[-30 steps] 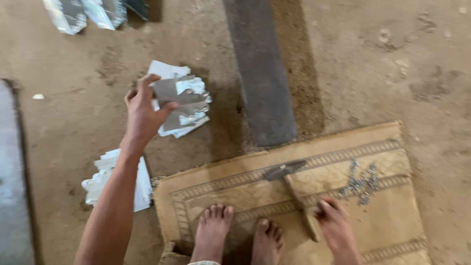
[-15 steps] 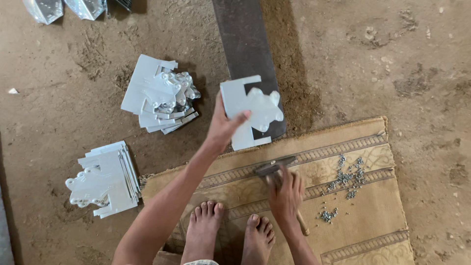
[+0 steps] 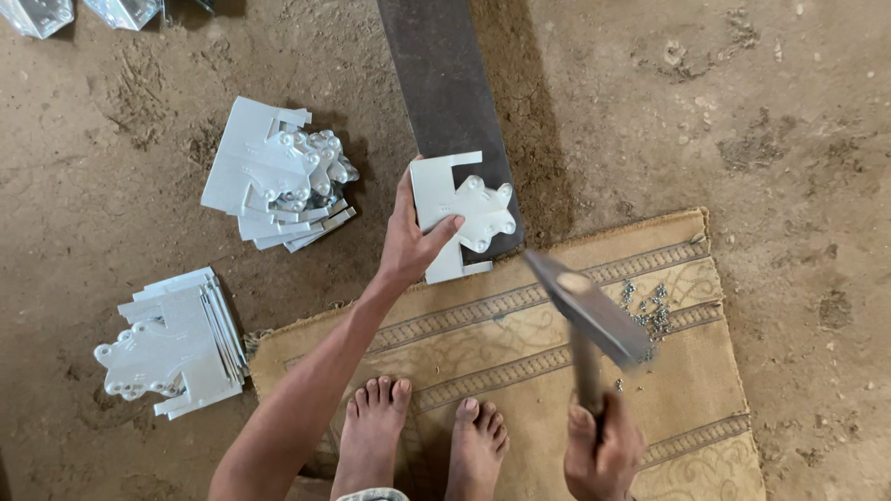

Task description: The person stands at a work area and hammers small nails into white ornamental metal pieces one at a time, holding each piece against a metal bar while striking the nails with a hammer, then sets the finished piece on a growing pile and picks up the next piece.

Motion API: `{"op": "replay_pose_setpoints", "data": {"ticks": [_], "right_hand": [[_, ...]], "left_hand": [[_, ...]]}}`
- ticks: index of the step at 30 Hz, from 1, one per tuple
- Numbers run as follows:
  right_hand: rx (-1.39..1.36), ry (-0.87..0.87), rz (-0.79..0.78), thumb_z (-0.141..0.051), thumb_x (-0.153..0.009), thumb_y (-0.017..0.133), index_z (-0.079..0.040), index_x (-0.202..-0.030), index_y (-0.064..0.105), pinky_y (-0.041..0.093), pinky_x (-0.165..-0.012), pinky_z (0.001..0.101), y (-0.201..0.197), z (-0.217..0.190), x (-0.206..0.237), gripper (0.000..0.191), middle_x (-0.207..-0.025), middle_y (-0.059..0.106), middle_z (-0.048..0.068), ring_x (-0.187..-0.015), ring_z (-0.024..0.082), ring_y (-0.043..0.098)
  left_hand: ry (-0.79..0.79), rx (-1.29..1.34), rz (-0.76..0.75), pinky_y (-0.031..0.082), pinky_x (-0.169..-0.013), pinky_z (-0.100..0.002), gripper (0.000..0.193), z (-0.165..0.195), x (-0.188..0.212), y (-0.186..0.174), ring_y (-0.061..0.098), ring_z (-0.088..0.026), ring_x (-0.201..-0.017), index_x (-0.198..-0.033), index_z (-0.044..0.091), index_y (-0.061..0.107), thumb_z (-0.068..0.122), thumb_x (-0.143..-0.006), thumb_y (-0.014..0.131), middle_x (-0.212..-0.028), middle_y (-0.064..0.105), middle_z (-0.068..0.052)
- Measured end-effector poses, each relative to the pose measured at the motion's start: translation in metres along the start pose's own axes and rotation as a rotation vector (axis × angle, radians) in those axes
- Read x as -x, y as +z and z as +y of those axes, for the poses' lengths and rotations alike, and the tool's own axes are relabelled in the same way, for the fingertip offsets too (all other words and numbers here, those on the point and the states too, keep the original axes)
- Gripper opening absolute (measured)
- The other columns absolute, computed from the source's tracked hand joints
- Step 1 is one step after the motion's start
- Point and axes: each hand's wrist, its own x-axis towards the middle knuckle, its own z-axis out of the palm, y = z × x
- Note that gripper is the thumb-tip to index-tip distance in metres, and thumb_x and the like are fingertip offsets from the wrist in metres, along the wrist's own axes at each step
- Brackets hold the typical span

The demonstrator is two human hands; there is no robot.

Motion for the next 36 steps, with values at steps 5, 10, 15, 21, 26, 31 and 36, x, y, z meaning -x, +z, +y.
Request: {"op": "replay_pose_setpoints", "data": {"ticks": [5,10,15,21,26,31,36], "right_hand": [[-0.257,-0.148,-0.175,-0.033,-0.107,0.050,-0.005,-0.098,0.056,0.041,-0.039,0.0298,0.018,-0.024,-0.047,0.029,-0.068,0.056,0.005,-0.049,0.014,0.049],[-0.009,0.106,-0.341,-0.035,-0.103,0.043,-0.005,-0.100,0.059,0.037,-0.037,0.0313,0.004,-0.040,-0.057,0.034,-0.055,0.048,-0.003,-0.040,0.009,0.044],[-0.431,-0.356,-0.005,-0.037,-0.116,0.040,-0.003,-0.111,0.050,0.043,-0.045,0.0268,0.000,-0.034,-0.044,0.036,-0.078,0.052,0.003,-0.057,0.010,0.049],[0.171,-0.058,-0.321,-0.031,-0.104,0.049,-0.002,-0.105,0.058,0.037,-0.037,0.0351,0.025,-0.013,-0.054,0.030,-0.055,0.050,0.002,-0.042,0.013,0.044],[-0.012,-0.298,0.028,-0.031,-0.103,0.049,0.000,-0.108,0.055,0.036,-0.042,0.0320,-0.002,-0.032,-0.042,0.032,-0.058,0.049,0.002,-0.045,0.010,0.046],[-0.338,-0.345,-0.051,-0.031,-0.105,0.048,0.008,-0.119,0.045,0.033,-0.037,0.0297,0.015,-0.028,-0.042,0.042,-0.058,0.045,0.002,-0.044,0.012,0.044],[0.084,-0.136,-0.170,-0.031,-0.104,0.051,-0.007,-0.101,0.058,0.036,-0.042,0.0279,0.032,-0.009,-0.051,0.025,-0.059,0.051,0.001,-0.045,0.009,0.044]], "left_hand": [[-0.004,-0.031,-0.009,0.057,-0.106,-0.040,0.096,0.000,-0.003,-0.002,0.065,-0.027,-0.128,-0.164,0.004,0.013,0.017,-0.093,0.076,-0.144,0.057,-0.020],[0.014,-0.174,-0.004,0.059,-0.102,-0.043,0.096,-0.004,-0.002,-0.004,0.069,-0.029,-0.122,-0.164,0.006,0.013,0.019,-0.093,0.076,-0.138,0.063,-0.022],[0.016,-0.116,-0.006,0.060,-0.102,-0.043,0.094,-0.006,-0.002,-0.003,0.071,-0.030,-0.121,-0.164,0.007,0.014,0.021,-0.094,0.075,-0.136,0.065,-0.022],[0.029,-0.175,0.002,0.058,-0.103,-0.042,0.095,-0.003,-0.002,-0.006,0.070,-0.029,-0.120,-0.164,0.006,0.014,0.017,-0.093,0.075,-0.135,0.067,-0.022],[0.049,-0.147,0.031,0.059,-0.101,-0.041,0.091,-0.003,0.000,-0.005,0.071,-0.028,-0.120,-0.163,0.006,0.018,0.016,-0.093,0.074,-0.134,0.067,-0.021],[0.077,-0.159,0.018,0.059,-0.101,-0.042,0.092,-0.003,-0.001,-0.004,0.070,-0.031,-0.121,-0.163,0.005,0.016,0.016,-0.093,0.074,-0.136,0.065,-0.023],[0.032,-0.193,0.008,0.061,-0.097,-0.042,0.094,-0.004,-0.001,-0.005,0.071,-0.032,-0.115,-0.162,0.006,0.013,0.017,-0.092,0.074,-0.133,0.065,-0.026]]}}
